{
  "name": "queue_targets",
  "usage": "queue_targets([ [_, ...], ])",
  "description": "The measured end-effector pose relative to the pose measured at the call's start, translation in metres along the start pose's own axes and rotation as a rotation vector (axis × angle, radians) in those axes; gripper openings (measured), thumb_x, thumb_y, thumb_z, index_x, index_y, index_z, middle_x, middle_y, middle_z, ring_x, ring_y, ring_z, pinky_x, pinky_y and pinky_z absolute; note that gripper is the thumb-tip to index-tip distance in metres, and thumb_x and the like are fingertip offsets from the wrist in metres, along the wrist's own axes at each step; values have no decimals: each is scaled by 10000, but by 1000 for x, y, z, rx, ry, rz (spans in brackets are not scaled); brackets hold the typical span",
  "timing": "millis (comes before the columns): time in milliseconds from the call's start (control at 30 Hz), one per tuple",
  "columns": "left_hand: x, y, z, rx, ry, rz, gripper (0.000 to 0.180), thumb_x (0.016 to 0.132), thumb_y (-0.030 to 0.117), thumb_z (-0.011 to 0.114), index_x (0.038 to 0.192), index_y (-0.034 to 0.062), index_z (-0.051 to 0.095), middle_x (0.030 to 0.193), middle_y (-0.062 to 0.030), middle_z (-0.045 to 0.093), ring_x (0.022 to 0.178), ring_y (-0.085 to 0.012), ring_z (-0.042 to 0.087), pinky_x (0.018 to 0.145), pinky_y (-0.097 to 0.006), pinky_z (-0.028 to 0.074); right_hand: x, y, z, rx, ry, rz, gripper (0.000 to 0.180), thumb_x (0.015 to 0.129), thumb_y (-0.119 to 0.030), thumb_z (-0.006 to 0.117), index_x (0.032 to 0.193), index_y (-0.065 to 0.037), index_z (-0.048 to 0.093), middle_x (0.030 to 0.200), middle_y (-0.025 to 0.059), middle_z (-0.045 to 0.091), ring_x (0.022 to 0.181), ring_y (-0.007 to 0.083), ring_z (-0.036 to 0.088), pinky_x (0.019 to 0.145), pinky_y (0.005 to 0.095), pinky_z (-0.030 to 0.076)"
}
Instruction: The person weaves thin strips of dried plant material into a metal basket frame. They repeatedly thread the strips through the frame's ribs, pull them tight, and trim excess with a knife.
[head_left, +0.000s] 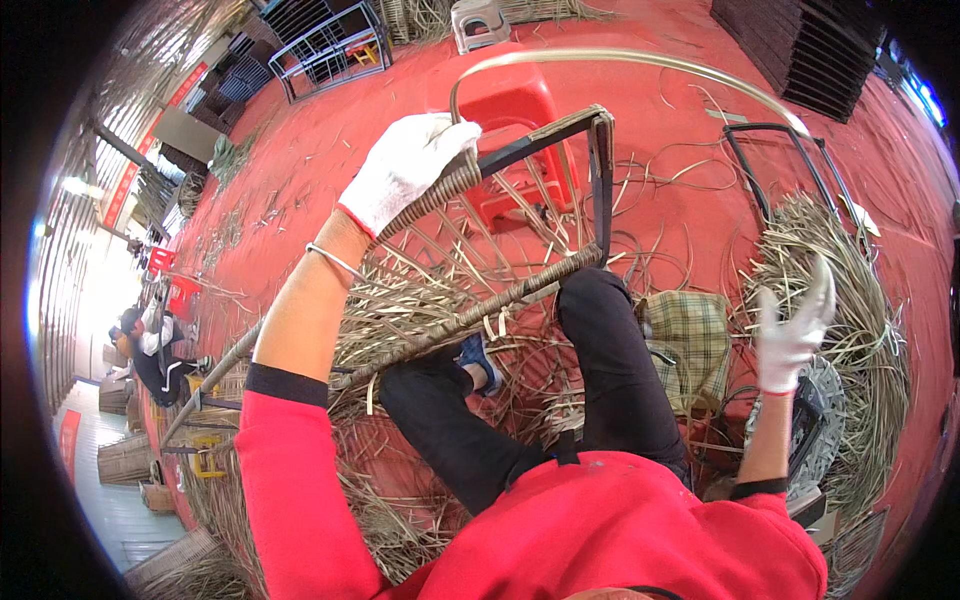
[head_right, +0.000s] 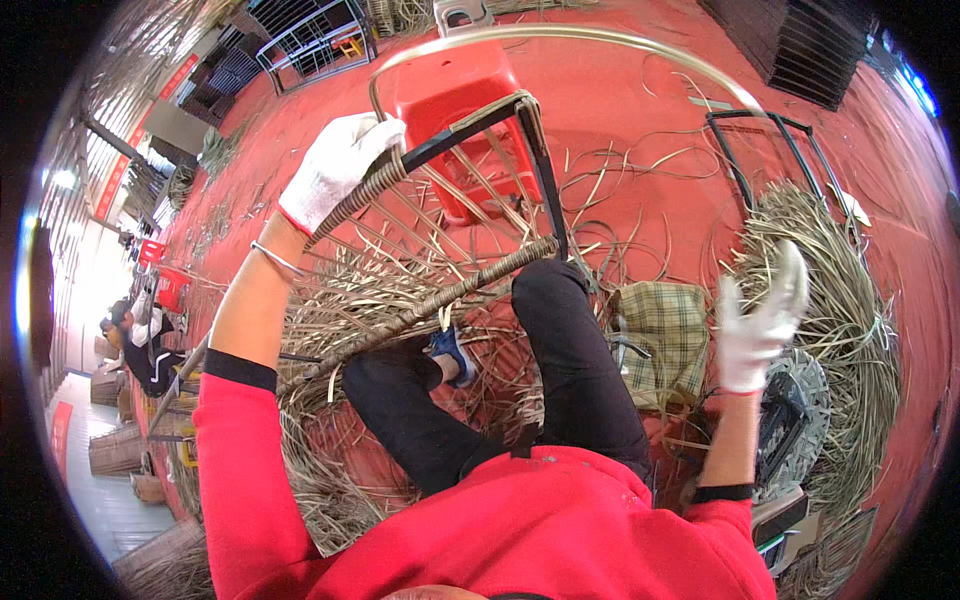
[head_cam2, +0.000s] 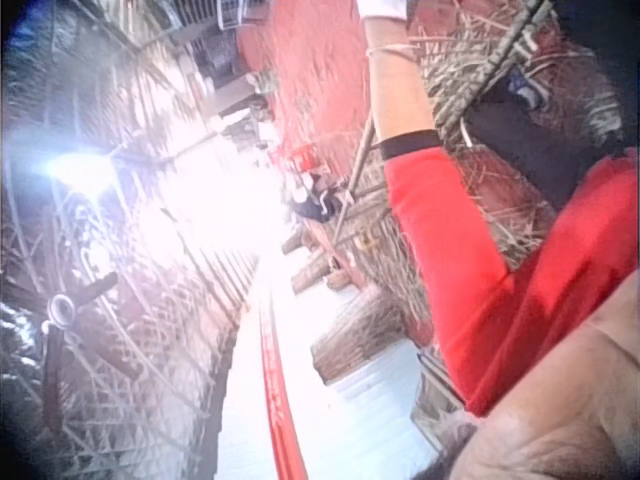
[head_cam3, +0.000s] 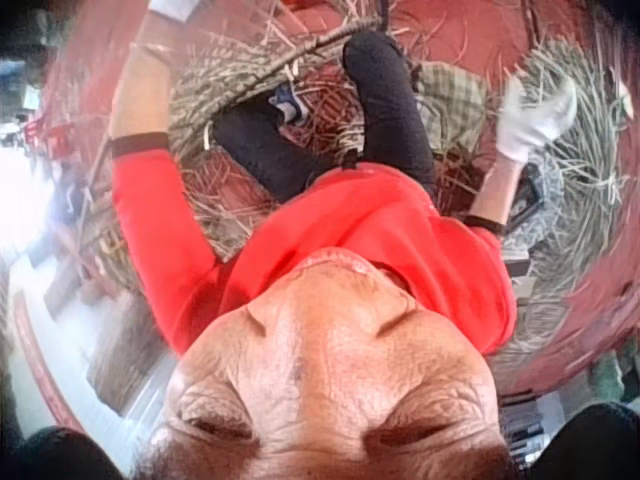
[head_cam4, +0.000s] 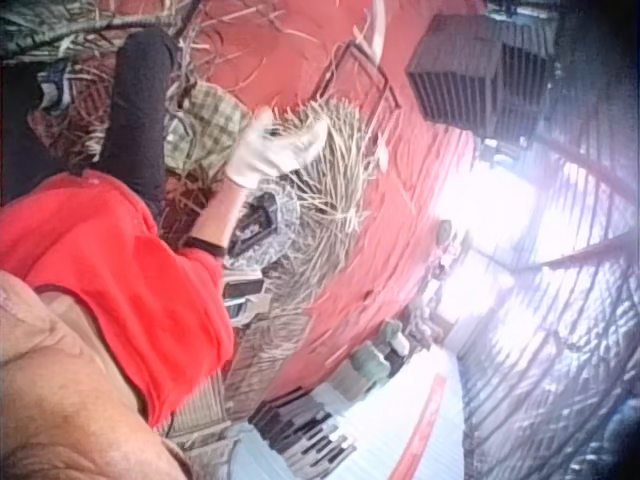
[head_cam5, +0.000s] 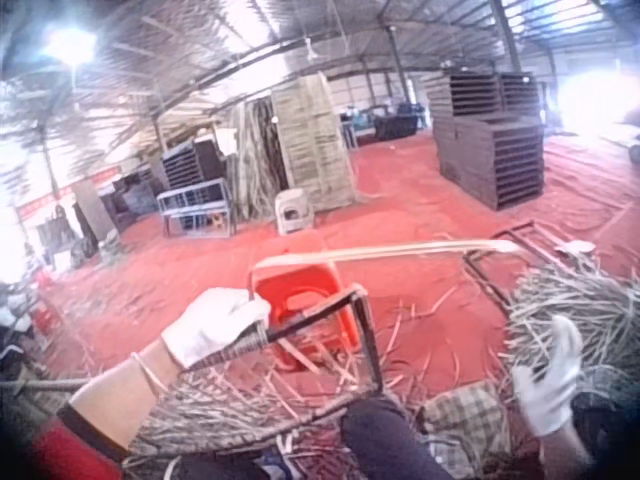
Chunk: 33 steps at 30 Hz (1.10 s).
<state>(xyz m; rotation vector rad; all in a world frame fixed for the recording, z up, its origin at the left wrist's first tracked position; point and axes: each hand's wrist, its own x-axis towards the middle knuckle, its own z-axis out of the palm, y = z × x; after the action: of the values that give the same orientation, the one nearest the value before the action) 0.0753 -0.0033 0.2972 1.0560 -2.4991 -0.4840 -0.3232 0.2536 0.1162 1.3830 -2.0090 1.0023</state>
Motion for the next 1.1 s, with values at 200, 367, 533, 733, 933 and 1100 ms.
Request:
queue_targets([
  [200, 9, -17, 7, -122, -64, -146, 342, 1036, 309, 513, 883, 58, 689, 825, -123, 675, 750, -293, 652, 737, -398, 536, 11, -220, 56, 1401, -731, 120, 436, 928, -1, 632, 1363, -4, 604, 1295, 133, 667, 1190, 227, 655, 1040, 363, 498],
  [367, 18, -38, 15, 72, -198, -222, 349, 1029, 326, 501, 933, 60, 706, 832, -142, 687, 744, -323, 666, 737, -408, 541, 27, -322, 139, 1885, -541, 598, 460, 1056, -89, 560, 1501, 0, 480, 1381, 105, 621, 1203, 137, 607, 1017, 296, 490],
  [533, 26, -60, 25, 139, -422, 37, 320, 959, 332, 586, 961, 36, 708, 854, -160, 703, 800, -309, 688, 751, -399, 546, 43, -325, 168, 2146, -647, 643, 416, 1031, -15, 596, 1444, -6, 545, 1327, 68, 652, 1119, 131, 637, 951, 287, 542],
  [733, 26, -32, 12, -139, -334, -423, 359, 996, 350, 621, 889, 17, 703, 805, -56, 681, 719, -123, 632, 658, -319, 534, 44, -256, 154, 1223, -369, -91, 97, 871, -42, 719, 965, -19, 731, 858, 122, 701, 800, 270, 675, 746, 374, 532],
  [933, -29, 34, -3, 724, 64, 422, 333, 855, 475, 707, 820, 147, 665, 769, -47, 616, 754, -227, 660, 685, -369, 511, 32, -170, 43, 1345, -847, -56, 145, 919, -172, 664, 862, -49, 715, 773, 77, 657, 775, 239, 646, 738, 364, 504],
  [1100, -25, 42, 6, 900, 132, 554, 307, 840, 404, 748, 738, 145, 618, 681, -43, 597, 667, -220, 632, 606, -377, 474, 56, -169, 2, 1901, -616, -594, 196, 945, -194, 655, 818, -56, 712, 799, 65, 701, 659, 242, 597, 631, 391, 458],
])
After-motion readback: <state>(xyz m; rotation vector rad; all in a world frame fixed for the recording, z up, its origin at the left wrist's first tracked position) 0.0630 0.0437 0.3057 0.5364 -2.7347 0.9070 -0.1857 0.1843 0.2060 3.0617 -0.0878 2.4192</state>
